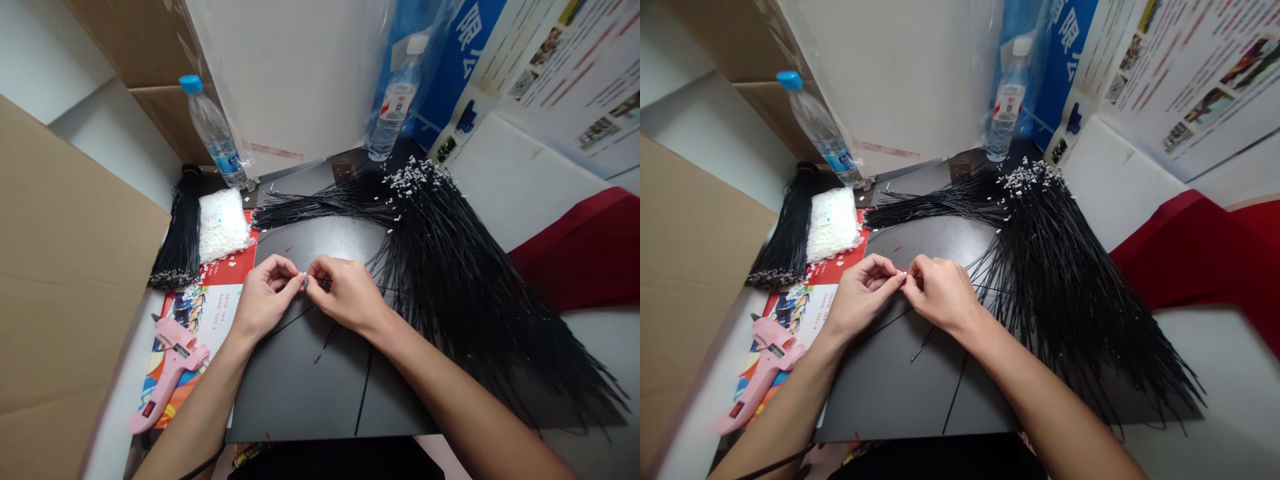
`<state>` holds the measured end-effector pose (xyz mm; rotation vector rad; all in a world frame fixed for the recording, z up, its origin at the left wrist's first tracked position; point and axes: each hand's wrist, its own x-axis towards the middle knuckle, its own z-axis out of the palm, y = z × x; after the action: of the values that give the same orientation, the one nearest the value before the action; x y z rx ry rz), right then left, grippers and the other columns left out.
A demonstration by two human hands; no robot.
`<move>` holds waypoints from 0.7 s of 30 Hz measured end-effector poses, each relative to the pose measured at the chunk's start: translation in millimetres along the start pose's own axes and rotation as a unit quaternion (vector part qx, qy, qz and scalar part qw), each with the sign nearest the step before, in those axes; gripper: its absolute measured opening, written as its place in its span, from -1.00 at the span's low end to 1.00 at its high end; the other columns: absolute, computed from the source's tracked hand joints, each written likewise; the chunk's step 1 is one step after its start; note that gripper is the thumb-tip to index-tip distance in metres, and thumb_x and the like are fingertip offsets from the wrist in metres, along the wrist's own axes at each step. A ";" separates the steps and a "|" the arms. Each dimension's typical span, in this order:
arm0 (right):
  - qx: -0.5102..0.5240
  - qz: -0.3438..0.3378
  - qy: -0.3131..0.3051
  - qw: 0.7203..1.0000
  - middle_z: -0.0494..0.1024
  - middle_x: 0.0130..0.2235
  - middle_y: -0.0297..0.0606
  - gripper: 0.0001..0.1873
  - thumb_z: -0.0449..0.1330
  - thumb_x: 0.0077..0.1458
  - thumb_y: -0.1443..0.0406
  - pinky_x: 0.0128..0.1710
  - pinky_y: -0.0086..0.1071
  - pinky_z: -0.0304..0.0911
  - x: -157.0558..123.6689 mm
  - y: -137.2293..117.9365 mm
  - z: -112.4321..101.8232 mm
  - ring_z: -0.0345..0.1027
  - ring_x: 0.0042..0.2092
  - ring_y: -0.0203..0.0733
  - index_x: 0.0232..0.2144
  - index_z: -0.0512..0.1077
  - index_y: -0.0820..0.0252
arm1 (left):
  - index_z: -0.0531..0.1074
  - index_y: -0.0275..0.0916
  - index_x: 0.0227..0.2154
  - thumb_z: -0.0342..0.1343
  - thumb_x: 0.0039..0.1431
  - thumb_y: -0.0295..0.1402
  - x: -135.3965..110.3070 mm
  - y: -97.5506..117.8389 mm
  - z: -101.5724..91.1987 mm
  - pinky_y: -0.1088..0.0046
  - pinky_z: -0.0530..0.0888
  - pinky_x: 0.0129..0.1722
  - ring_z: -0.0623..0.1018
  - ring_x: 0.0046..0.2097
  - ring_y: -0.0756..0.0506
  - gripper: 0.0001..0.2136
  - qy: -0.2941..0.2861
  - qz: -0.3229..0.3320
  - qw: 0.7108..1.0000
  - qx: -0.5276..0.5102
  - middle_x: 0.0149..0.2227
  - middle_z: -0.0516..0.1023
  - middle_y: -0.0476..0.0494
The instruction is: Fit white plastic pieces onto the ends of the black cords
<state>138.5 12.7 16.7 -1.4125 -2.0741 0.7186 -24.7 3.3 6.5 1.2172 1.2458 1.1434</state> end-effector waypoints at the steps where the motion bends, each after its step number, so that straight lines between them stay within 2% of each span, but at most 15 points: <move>1: 0.012 0.000 0.001 1.000 0.55 -0.46 -0.34 -0.93 0.19 0.10 0.34 -0.39 -0.48 0.11 0.1 -0.3 0.1 0.32 -0.46 -0.36 -0.41 0.46 0.22 | 0.39 -0.23 -0.44 0.33 -0.02 -0.34 0.1 0.3 -0.1 0.52 0.51 -0.34 0.57 -0.40 0.01 -0.80 0.001 0.000 1.000 -0.003 -0.46 0.53 0.03; 7: 0.104 -0.004 0.011 0.995 0.58 -0.44 -0.34 -0.93 0.18 0.10 0.37 -0.42 -0.51 0.17 0.2 -2.9 1.5 0.34 -0.48 -0.39 -0.41 0.45 0.22 | 0.40 -0.24 -0.45 0.37 -0.05 -0.29 0.9 1.9 -2.2 0.51 0.50 -0.32 0.56 -0.42 0.02 -0.75 0.007 -0.023 0.999 -0.040 -0.46 0.54 0.01; 16: 0.137 -0.002 0.026 0.990 0.59 -0.47 -0.37 -0.91 0.15 0.14 0.38 -0.47 -0.55 0.20 -1.1 -4.7 3.9 0.39 -0.48 -0.41 -0.39 0.46 0.23 | 0.34 -0.23 -0.48 0.39 -0.06 -0.29 0.0 2.1 -1.7 0.51 0.49 -0.30 0.56 -0.41 0.02 -0.71 0.007 -0.031 0.997 -0.065 -0.47 0.53 0.03; 21: 0.172 0.011 0.029 0.985 0.63 -0.43 -0.35 -0.88 0.16 0.16 0.35 -0.47 -0.55 0.21 0.1 -7.9 1.3 0.46 -0.44 -0.38 -0.38 0.49 0.23 | 0.33 -0.23 -0.48 0.43 -0.12 -0.29 0.1 3.3 -0.4 0.52 0.47 -0.30 0.55 -0.43 0.04 -0.66 0.012 -0.060 0.989 -0.135 -0.51 0.54 0.04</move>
<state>132.3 10.1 21.1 -1.2462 -1.7878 0.9787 -25.0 3.5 9.8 0.9175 1.1241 1.1970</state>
